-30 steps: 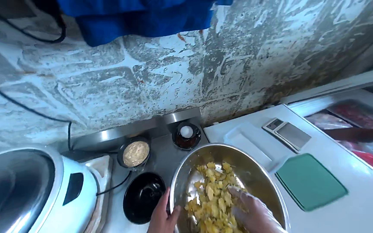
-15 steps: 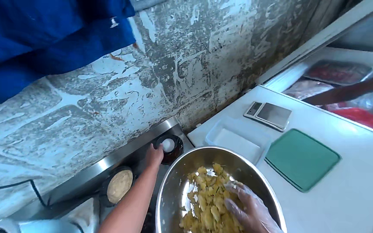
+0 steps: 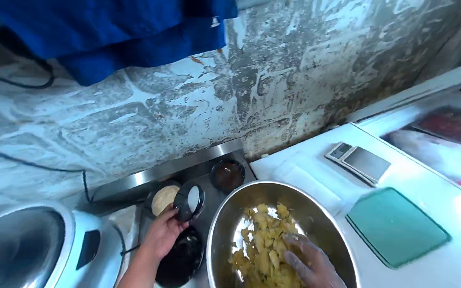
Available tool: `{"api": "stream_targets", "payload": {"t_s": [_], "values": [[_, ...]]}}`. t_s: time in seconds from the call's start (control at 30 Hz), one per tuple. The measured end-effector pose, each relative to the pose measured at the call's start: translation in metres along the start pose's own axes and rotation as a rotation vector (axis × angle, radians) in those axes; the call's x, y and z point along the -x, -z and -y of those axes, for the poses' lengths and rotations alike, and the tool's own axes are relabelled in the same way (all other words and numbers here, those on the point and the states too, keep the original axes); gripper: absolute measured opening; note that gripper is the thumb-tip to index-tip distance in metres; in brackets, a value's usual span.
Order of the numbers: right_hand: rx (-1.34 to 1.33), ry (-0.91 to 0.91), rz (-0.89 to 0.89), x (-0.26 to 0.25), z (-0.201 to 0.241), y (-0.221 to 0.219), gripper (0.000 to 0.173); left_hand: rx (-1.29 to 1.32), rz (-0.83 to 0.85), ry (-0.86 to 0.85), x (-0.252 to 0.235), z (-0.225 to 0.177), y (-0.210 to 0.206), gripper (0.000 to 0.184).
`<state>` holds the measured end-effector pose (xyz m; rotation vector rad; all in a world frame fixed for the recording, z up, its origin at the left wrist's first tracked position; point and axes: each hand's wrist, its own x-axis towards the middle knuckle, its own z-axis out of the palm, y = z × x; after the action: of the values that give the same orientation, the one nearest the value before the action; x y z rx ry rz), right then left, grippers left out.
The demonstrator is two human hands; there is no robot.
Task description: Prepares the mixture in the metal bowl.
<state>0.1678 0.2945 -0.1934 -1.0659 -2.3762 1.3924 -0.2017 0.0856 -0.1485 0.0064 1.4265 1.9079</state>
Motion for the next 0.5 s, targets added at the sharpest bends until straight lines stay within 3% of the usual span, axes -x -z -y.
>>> {"api": "stream_targets", "payload": {"t_s": [0.1,0.27,0.37,0.5], "values": [[-0.027,0.039,-0.023,-0.001,-0.005,-0.006,0.05,0.01,0.002,0.032,0.067,0.007,0.044,0.038],[-0.121,0.005,-0.058,-0.003,-0.001,-0.013,0.046,-0.416,-0.048,0.129,0.146,0.068,0.094,0.026],[-0.108,0.003,-0.079,-0.005,0.0,-0.015,0.043,-0.574,0.028,0.036,0.162,0.12,0.116,0.022],[-0.1,0.015,-0.11,-0.009,-0.008,-0.02,0.041,-0.55,0.188,-0.033,0.165,0.165,0.12,0.032]]}}
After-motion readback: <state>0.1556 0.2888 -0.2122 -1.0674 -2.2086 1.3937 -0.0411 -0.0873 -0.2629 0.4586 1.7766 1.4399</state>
